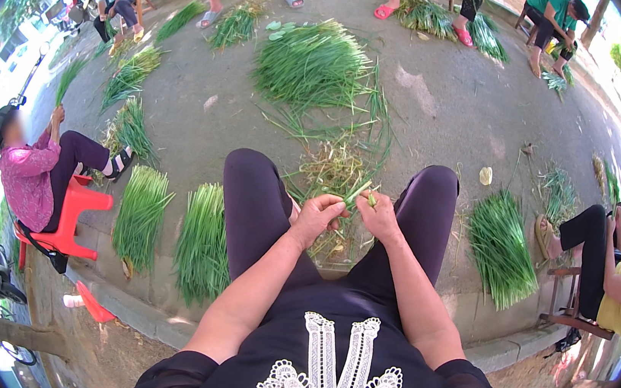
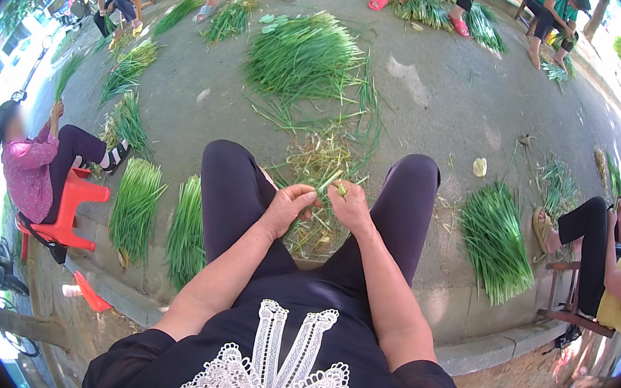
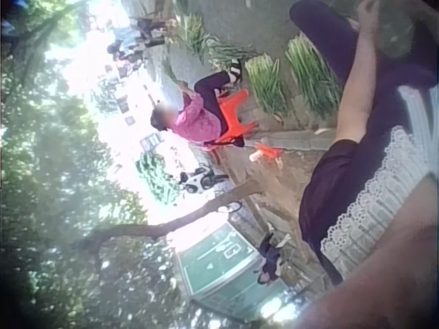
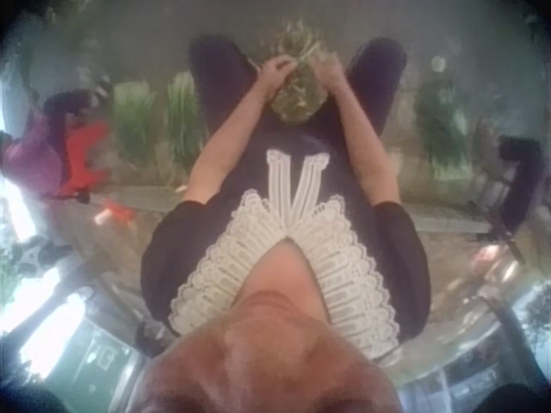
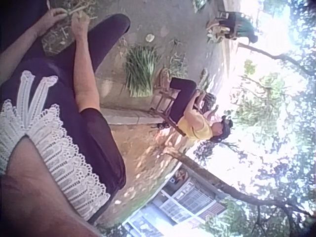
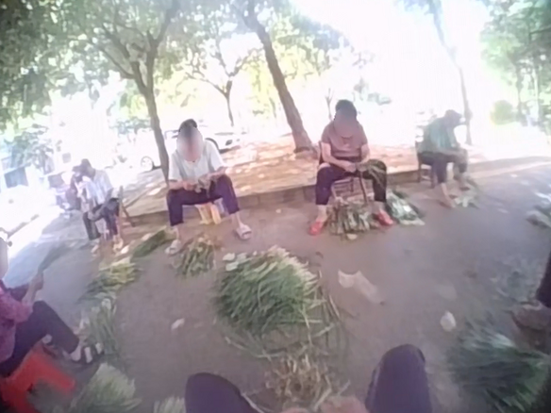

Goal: The person cleans scallions by hand, peeling away the outer layers and removing the roots while sitting outdoors with other people.

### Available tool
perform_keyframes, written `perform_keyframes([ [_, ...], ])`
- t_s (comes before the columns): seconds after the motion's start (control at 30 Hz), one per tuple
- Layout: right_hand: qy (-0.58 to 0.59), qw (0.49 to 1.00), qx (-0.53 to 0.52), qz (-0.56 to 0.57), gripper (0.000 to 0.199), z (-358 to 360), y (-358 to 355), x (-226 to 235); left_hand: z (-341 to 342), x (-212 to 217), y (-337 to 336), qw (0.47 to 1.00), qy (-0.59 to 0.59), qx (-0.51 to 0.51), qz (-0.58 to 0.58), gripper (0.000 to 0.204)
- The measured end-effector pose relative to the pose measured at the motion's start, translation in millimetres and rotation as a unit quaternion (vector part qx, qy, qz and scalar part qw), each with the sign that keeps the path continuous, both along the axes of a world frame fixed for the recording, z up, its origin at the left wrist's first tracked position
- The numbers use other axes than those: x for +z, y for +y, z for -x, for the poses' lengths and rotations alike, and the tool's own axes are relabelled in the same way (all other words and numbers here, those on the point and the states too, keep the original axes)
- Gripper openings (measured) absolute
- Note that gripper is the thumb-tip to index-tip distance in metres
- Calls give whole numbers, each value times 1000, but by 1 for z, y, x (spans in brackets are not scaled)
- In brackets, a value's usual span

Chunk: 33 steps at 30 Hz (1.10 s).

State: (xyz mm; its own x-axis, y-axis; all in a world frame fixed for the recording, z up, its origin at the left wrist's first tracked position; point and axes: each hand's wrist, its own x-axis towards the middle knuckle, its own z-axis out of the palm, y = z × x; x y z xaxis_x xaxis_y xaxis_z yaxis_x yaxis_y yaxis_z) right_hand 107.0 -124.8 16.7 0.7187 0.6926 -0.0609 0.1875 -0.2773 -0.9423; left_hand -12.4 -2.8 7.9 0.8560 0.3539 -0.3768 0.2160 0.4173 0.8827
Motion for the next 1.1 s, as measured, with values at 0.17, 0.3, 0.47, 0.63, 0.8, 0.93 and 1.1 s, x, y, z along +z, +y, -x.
perform_keyframes([
  [0.17, 171, 975, -131, -53, 26, -9, 3, -4, 0, 0, 3, 997, -36, 23, 69, 15],
  [0.3, 298, 944, -95, -107, 32, -7, 2, 11, 0, 4, 2, 998, -19, 15, 61, 15],
  [0.47, 338, 927, -64, -149, 29, -5, -1, 15, -1, 1, 1, 999, -12, 14, 34, 15],
  [0.63, 318, 938, -32, -137, 23, -7, -1, 16, -1, -2, 1, 1000, -2, 15, -8, 16],
  [0.8, 303, 946, -51, -104, 22, -9, 0, 6, -2, -5, -1, 997, -8, 11, -79, 17],
  [0.93, 272, 956, -64, -86, 26, -7, 3, 10, -3, -10, -2, 994, -27, 33, -105, 15],
  [1.1, 250, 962, -65, -92, 22, -7, 3, 7, -5, -28, -7, 974, -65, 72, -205, 14],
])
